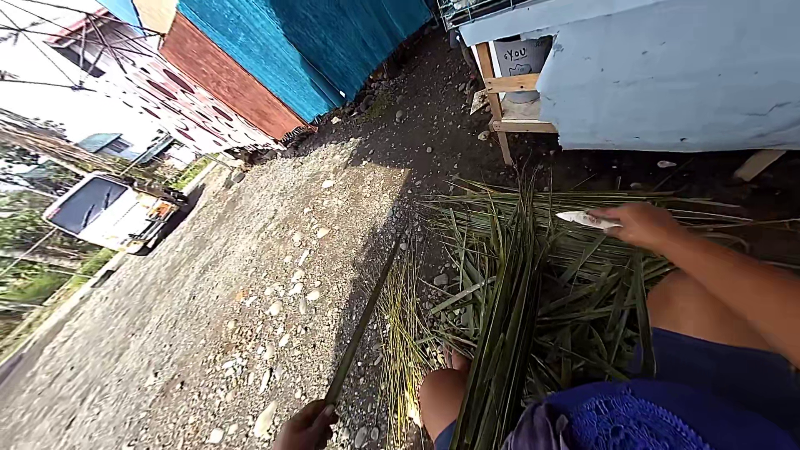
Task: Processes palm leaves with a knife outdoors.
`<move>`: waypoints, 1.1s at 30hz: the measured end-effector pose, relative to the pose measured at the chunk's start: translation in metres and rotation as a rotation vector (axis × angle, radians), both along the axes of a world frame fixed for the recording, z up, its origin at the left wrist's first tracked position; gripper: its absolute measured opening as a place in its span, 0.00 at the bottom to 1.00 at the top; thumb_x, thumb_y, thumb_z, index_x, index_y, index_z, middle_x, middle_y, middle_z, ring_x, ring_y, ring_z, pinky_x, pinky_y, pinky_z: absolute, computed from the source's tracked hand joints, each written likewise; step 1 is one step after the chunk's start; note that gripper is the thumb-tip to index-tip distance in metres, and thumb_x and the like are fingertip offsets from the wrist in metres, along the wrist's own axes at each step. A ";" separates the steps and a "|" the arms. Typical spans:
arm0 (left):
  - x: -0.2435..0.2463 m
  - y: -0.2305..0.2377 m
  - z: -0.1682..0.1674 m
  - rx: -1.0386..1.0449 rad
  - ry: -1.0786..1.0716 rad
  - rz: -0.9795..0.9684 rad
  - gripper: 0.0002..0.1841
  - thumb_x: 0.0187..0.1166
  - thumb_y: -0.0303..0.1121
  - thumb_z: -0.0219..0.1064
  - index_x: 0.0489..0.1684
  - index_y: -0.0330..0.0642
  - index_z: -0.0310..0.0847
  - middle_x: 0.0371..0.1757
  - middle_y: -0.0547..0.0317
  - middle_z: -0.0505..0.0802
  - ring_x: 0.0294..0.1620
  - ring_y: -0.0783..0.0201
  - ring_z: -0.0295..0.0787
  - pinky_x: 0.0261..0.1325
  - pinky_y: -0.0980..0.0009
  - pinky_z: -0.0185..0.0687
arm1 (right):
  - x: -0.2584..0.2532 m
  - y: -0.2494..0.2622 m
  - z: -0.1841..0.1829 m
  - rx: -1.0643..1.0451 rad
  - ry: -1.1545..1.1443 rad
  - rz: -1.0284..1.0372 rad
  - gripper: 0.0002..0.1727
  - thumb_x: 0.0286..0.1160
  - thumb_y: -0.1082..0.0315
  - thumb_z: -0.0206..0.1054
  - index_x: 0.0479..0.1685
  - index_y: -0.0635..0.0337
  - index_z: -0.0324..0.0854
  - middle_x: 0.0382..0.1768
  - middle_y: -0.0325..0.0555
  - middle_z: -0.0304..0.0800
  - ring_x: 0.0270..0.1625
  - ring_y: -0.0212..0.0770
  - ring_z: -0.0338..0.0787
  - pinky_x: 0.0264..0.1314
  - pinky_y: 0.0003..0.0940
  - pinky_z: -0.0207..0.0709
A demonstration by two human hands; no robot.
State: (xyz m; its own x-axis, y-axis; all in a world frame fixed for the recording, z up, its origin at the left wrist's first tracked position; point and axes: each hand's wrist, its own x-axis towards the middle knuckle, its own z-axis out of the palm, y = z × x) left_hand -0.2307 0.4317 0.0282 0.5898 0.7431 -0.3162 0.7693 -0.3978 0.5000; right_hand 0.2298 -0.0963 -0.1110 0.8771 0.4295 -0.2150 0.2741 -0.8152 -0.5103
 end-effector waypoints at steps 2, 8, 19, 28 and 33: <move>0.041 -0.027 -0.008 -0.091 -0.065 -0.013 0.11 0.89 0.29 0.59 0.57 0.31 0.82 0.33 0.57 0.91 0.25 0.69 0.87 0.33 0.71 0.86 | -0.027 0.028 0.003 -0.174 0.061 0.200 0.34 0.78 0.67 0.70 0.85 0.31 0.73 0.67 0.62 0.87 0.69 0.70 0.84 0.66 0.76 0.72; 0.119 -0.116 -0.021 -0.274 -0.003 -0.218 0.09 0.89 0.27 0.60 0.45 0.31 0.84 0.31 0.55 0.94 0.27 0.64 0.94 0.39 0.65 0.94 | -0.056 0.042 0.012 -0.235 0.030 0.063 0.28 0.79 0.69 0.67 0.81 0.57 0.74 0.62 0.70 0.86 0.65 0.73 0.85 0.60 0.72 0.77; 0.202 -0.225 -0.036 0.130 0.044 -0.678 0.14 0.88 0.33 0.59 0.47 0.35 0.91 0.40 0.49 0.95 0.37 0.58 0.95 0.51 0.56 0.92 | -0.146 0.076 0.053 0.811 0.837 0.256 0.32 0.78 0.69 0.72 0.84 0.55 0.71 0.45 0.43 0.87 0.21 0.25 0.69 0.21 0.22 0.62; 0.215 -0.269 -0.033 0.427 -0.051 -0.683 0.11 0.82 0.29 0.63 0.38 0.33 0.91 0.44 0.44 0.95 0.48 0.49 0.94 0.57 0.52 0.88 | -0.177 0.095 0.050 0.986 1.060 0.092 0.42 0.82 0.69 0.68 0.95 0.46 0.53 0.30 0.40 0.79 0.17 0.28 0.68 0.18 0.23 0.64; 0.215 -0.284 -0.042 0.628 -0.076 -0.701 0.08 0.79 0.25 0.65 0.40 0.32 0.92 0.44 0.41 0.95 0.46 0.45 0.96 0.52 0.50 0.91 | -0.183 0.099 0.056 1.059 1.079 -0.029 0.36 0.83 0.69 0.67 0.92 0.48 0.60 0.34 0.41 0.81 0.16 0.28 0.67 0.16 0.23 0.61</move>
